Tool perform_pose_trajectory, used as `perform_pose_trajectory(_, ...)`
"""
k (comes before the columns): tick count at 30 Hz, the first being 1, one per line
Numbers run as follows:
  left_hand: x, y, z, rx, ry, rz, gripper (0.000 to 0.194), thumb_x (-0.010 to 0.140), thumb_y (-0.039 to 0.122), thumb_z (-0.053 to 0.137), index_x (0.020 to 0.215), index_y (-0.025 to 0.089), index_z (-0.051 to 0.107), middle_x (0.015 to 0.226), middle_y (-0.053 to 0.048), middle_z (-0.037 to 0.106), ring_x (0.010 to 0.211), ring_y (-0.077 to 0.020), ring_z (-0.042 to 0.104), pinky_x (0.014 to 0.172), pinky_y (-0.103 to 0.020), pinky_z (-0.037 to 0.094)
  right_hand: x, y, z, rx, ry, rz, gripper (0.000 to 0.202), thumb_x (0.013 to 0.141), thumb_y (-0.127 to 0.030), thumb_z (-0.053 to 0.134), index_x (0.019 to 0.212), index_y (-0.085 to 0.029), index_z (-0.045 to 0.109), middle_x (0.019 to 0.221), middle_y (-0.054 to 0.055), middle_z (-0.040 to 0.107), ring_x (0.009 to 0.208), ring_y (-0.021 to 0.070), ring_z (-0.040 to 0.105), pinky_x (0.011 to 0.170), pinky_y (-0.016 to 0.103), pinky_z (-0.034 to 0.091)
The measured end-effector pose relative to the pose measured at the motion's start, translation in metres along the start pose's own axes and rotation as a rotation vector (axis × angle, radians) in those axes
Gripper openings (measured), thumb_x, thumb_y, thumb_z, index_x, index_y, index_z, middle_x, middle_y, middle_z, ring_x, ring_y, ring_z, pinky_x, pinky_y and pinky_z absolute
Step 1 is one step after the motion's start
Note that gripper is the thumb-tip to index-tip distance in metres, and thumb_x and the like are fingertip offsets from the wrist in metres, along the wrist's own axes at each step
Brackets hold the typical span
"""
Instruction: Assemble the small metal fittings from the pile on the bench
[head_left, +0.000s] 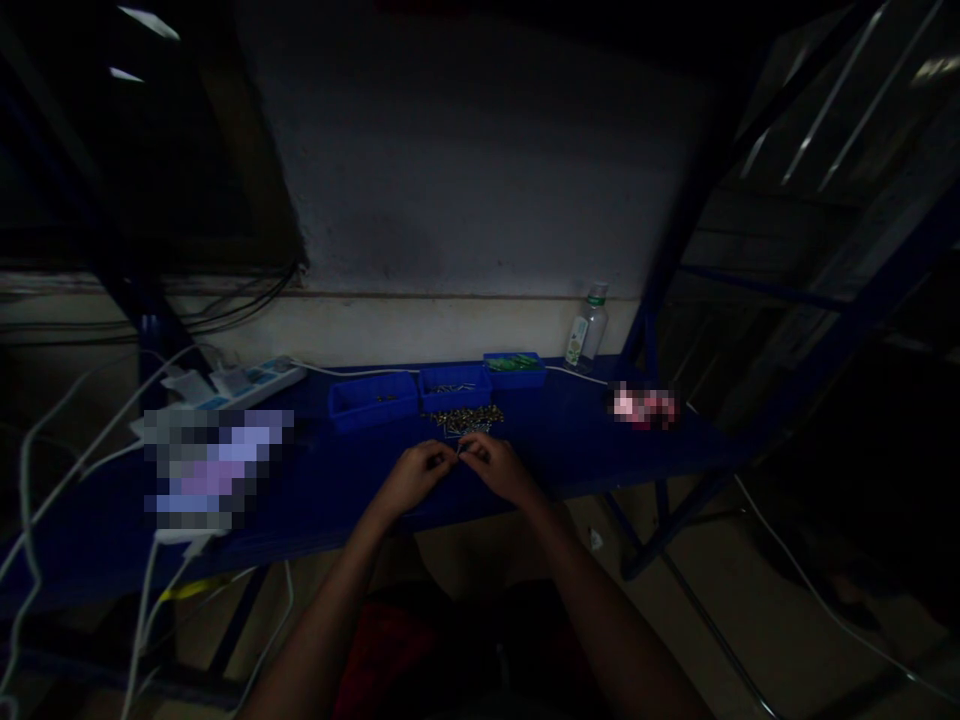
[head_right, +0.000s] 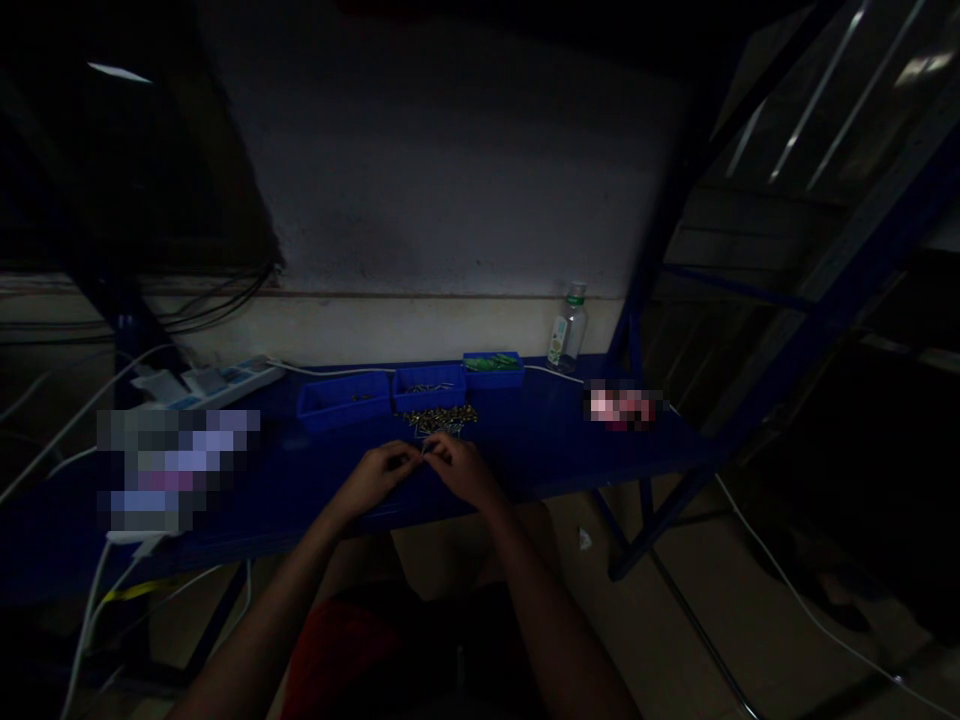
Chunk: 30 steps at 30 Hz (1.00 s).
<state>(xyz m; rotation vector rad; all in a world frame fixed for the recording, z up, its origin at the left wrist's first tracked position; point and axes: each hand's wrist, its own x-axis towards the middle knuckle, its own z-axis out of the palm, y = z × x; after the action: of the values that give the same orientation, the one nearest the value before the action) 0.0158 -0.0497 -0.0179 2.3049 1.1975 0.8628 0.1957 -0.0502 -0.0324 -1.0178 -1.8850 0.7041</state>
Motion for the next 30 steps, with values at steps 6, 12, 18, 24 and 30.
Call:
perform_pose_trajectory(6, -0.001, -0.003, -0.001, -0.008, 0.114, -0.062, 0.020, 0.080, 0.029, 0.047, 0.084, 0.017, 0.063, 0.082, -0.003, 0.064, 0.075, -0.0156, 0.058, 0.069, -0.024, 0.042, 0.002, 0.005, 0.002, -0.088, 0.080, 0.040, 0.023, 0.080, -0.025, 0.050, 0.103, -0.022, 0.055, 0.072, -0.002, 0.061, 0.063, 0.0110, 0.057, 0.060, 0.020, 0.041)
perform_pose_trajectory(12, 0.003, -0.009, -0.008, 0.008, 0.229, -0.195, 0.021, 0.077, 0.030, 0.048, 0.083, 0.016, 0.063, 0.080, -0.003, 0.066, 0.072, -0.0158, 0.060, 0.066, -0.023, 0.042, 0.003, 0.007, 0.004, -0.131, 0.066, 0.024, 0.015, 0.082, -0.024, 0.048, 0.094, -0.021, 0.058, 0.070, -0.002, 0.061, 0.062, 0.0107, 0.057, 0.059, 0.019, 0.040)
perform_pose_trajectory(18, 0.038, -0.013, -0.034, 0.309, 0.223, -0.289, 0.021, 0.077, 0.031, 0.048, 0.082, 0.018, 0.064, 0.082, -0.005, 0.068, 0.075, -0.0180, 0.061, 0.067, -0.023, 0.041, 0.002, 0.005, 0.003, -0.161, 0.073, 0.037, 0.014, 0.083, -0.024, 0.047, 0.091, -0.021, 0.059, 0.072, -0.001, 0.063, 0.065, 0.0115, 0.058, 0.059, 0.020, 0.040)
perform_pose_trajectory(24, 0.079, -0.011, -0.048, 0.647, 0.185, -0.392, 0.031, 0.081, 0.038, 0.043, 0.093, 0.018, 0.064, 0.089, -0.012, 0.067, 0.082, -0.0248, 0.062, 0.070, -0.030, 0.044, 0.002, 0.001, 0.001, -0.190, 0.057, 0.026, 0.014, 0.083, -0.023, 0.047, 0.089, -0.022, 0.060, 0.075, 0.000, 0.064, 0.067, 0.0127, 0.059, 0.062, 0.021, 0.041)
perform_pose_trajectory(30, 0.097, -0.007, -0.046, 0.727, 0.164, -0.458, 0.033, 0.083, 0.036, 0.043, 0.099, 0.014, 0.062, 0.093, -0.016, 0.065, 0.087, -0.0264, 0.061, 0.075, -0.033, 0.044, 0.002, 0.002, 0.002, -0.199, 0.046, 0.023, 0.014, 0.083, -0.023, 0.047, 0.089, -0.023, 0.060, 0.078, 0.000, 0.065, 0.070, 0.0124, 0.059, 0.063, 0.020, 0.042)
